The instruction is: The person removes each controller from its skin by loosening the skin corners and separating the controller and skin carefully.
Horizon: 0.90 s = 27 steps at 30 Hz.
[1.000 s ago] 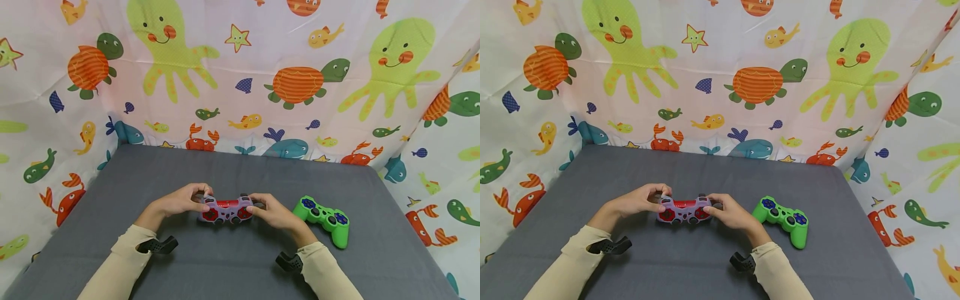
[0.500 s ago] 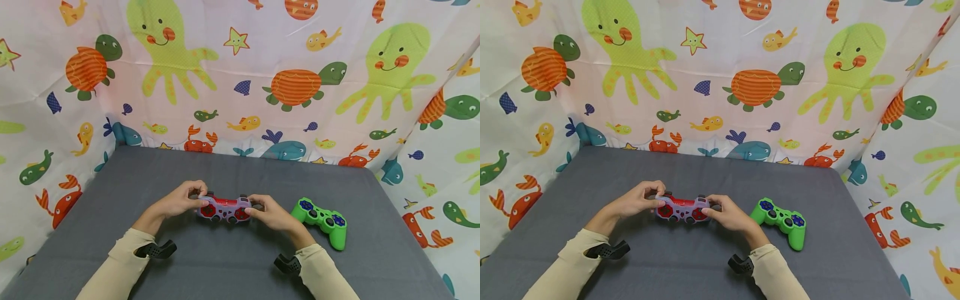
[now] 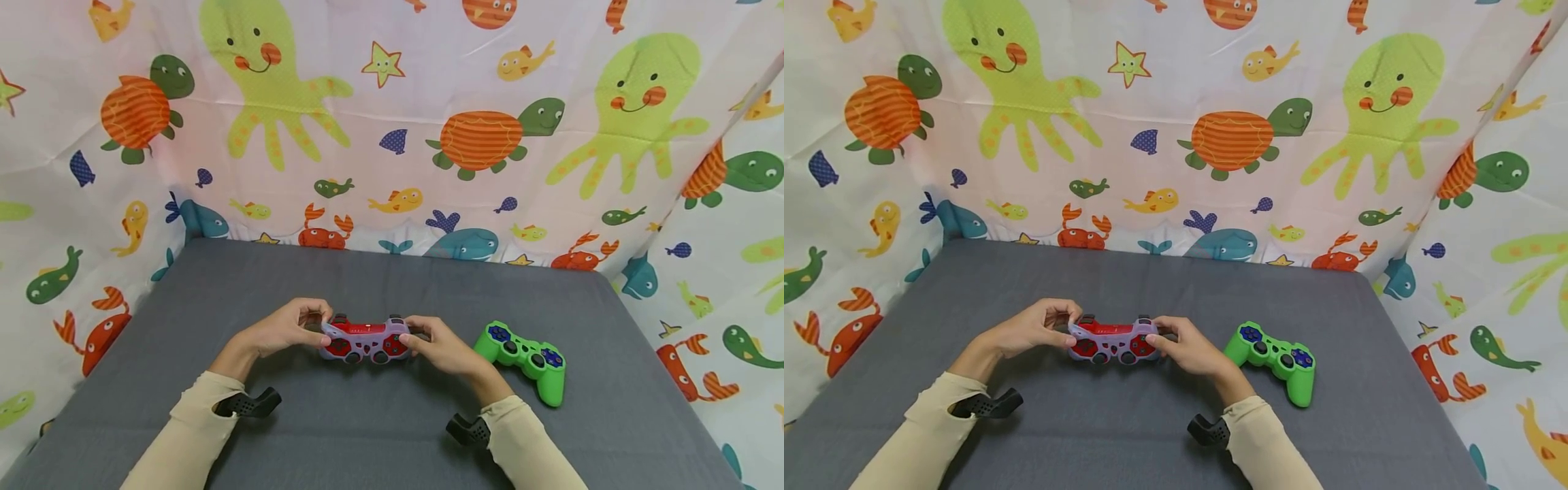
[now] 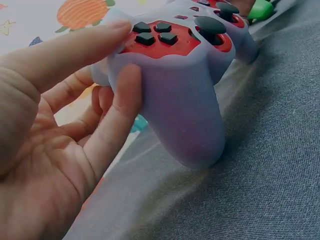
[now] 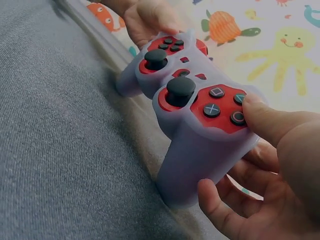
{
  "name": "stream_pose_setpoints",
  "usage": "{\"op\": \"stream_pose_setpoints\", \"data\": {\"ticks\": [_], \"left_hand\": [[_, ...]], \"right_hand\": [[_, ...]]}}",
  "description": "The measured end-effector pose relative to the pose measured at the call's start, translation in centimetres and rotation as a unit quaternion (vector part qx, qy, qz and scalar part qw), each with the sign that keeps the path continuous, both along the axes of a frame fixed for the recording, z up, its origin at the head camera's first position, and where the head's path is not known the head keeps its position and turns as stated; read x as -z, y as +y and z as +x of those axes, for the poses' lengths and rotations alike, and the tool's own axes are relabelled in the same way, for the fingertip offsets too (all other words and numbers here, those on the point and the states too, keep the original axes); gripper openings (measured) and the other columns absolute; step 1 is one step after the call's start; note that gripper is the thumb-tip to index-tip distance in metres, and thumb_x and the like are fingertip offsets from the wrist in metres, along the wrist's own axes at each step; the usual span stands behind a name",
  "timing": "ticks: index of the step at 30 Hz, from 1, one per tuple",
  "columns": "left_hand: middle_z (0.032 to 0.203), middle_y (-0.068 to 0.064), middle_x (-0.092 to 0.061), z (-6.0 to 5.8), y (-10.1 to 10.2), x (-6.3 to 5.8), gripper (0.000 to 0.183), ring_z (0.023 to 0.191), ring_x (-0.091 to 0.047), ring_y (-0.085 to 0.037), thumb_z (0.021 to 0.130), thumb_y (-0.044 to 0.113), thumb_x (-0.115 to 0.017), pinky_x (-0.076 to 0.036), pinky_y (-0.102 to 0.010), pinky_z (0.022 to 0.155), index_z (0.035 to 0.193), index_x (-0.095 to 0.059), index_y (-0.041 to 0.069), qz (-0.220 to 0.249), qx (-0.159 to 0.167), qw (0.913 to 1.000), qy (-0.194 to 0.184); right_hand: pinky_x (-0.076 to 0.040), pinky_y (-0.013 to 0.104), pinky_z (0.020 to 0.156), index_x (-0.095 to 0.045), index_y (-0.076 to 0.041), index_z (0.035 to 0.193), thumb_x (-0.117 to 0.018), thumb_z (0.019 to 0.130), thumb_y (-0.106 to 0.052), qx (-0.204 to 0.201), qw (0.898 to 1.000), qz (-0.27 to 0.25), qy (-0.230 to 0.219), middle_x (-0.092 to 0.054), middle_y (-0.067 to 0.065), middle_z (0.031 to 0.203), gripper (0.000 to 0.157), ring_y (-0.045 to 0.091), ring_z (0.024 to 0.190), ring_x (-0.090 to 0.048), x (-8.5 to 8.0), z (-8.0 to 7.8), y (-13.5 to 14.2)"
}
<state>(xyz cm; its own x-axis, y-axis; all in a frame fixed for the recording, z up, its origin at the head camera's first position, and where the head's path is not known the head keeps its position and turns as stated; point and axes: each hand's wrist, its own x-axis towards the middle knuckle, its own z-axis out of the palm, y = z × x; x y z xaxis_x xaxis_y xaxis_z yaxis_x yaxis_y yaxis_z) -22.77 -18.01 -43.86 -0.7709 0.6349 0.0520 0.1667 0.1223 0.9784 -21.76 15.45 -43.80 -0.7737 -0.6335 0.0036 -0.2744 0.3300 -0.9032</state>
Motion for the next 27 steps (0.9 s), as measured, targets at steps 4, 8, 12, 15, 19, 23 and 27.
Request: {"op": "stream_pose_setpoints", "data": {"ticks": [4, 8, 12, 15, 19, 23, 27], "left_hand": [[0.094, -0.013, -0.05, -0.14, 0.06, 0.03, 0.021, 0.087, -0.055, -0.016, 0.089, 0.006, -0.074, -0.056, -0.036, 0.066, 0.091, -0.054, 0.004, -0.001, -0.001, 0.9998, 0.022], [0.099, -0.008, -0.052, -0.23, 0.12, 0.26, 0.018, 0.091, -0.058, -0.019, 0.091, 0.005, -0.072, -0.059, -0.044, 0.064, 0.09, -0.055, 0.006, 0.001, -0.002, 0.9989, 0.048], [0.094, -0.005, -0.052, -0.26, -0.03, 0.4, 0.019, 0.089, -0.058, -0.017, 0.094, 0.008, -0.07, -0.06, -0.044, 0.067, 0.093, -0.052, 0.001, -0.003, 0.008, 0.9989, 0.046], [0.088, -0.002, -0.051, -0.31, -0.14, 0.52, 0.021, 0.085, -0.06, -0.016, 0.095, 0.009, -0.069, -0.061, -0.045, 0.072, 0.095, -0.05, -0.001, 0.001, 0.015, 0.9994, 0.033], [0.087, 0.0, -0.051, -0.4, -0.41, 0.67, 0.019, 0.082, -0.061, -0.015, 0.096, 0.007, -0.068, -0.061, -0.045, 0.075, 0.095, -0.051, -0.001, 0.001, 0.015, 0.9996, 0.024], [0.093, 0.0, -0.051, -0.38, -0.39, 0.44, 0.019, 0.085, -0.061, -0.013, 0.095, 0.009, -0.069, -0.061, -0.044, 0.075, 0.096, -0.054, -0.003, -0.022, 0.005, 0.9991, 0.036], [0.094, -0.002, -0.053, -0.16, -0.1, 0.0, 0.023, 0.085, -0.063, -0.013, 0.096, 0.015, -0.069, -0.061, -0.045, 0.074, 0.101, -0.054, -0.002, -0.044, -0.001, 0.999, 0.013]], "right_hand": [[-0.058, 0.036, 0.079, -0.062, 0.002, 0.125, -0.056, 0.105, -0.02, 0.002, 1.0, -0.004, 0.004, -0.069, 0.018, 0.111, 0.03, 0.018, 0.09, -0.063, 0.05, -0.05, -0.03], [-0.058, 0.035, 0.078, -0.063, 0.002, 0.124, -0.055, 0.105, -0.02, 0.003, 1.0, -0.011, 0.01, -0.069, 0.019, 0.108, 0.03, 0.021, 0.088, -0.064, 0.34, -0.08, 0.08], [-0.058, 0.036, 0.077, -0.063, 0.002, 0.124, -0.055, 0.106, -0.02, 0.009, 1.0, -0.013, 0.014, -0.069, 0.019, 0.107, 0.03, 0.024, 0.085, -0.064, 0.38, -0.1, -0.05], [-0.058, 0.034, 0.075, -0.064, 0.003, 0.123, -0.054, 0.105, -0.018, 0.016, 1.0, -0.015, 0.021, -0.069, 0.019, 0.105, 0.029, 0.024, 0.081, -0.064, 0.41, -0.08, -0.1], [-0.058, 0.033, 0.075, -0.063, 0.005, 0.123, -0.054, 0.105, -0.017, 0.019, 0.999, -0.022, 0.028, -0.069, 0.021, 0.104, 0.03, 0.02, 0.08, -0.064, 0.48, -0.14, -0.14], [-0.058, 0.033, 0.075, -0.064, 0.006, 0.121, -0.054, 0.105, -0.017, 0.028, 0.999, -0.025, 0.023, -0.069, 0.022, 0.104, 0.03, 0.017, 0.08, -0.064, 0.46, -0.14, -0.18], [-0.057, 0.031, 0.074, -0.065, 0.005, 0.119, -0.054, 0.106, -0.018, 0.04, 0.999, -0.023, 0.021, -0.069, 0.023, 0.103, 0.029, 0.019, 0.078, -0.063, 0.43, 0.04, -0.33]]}}
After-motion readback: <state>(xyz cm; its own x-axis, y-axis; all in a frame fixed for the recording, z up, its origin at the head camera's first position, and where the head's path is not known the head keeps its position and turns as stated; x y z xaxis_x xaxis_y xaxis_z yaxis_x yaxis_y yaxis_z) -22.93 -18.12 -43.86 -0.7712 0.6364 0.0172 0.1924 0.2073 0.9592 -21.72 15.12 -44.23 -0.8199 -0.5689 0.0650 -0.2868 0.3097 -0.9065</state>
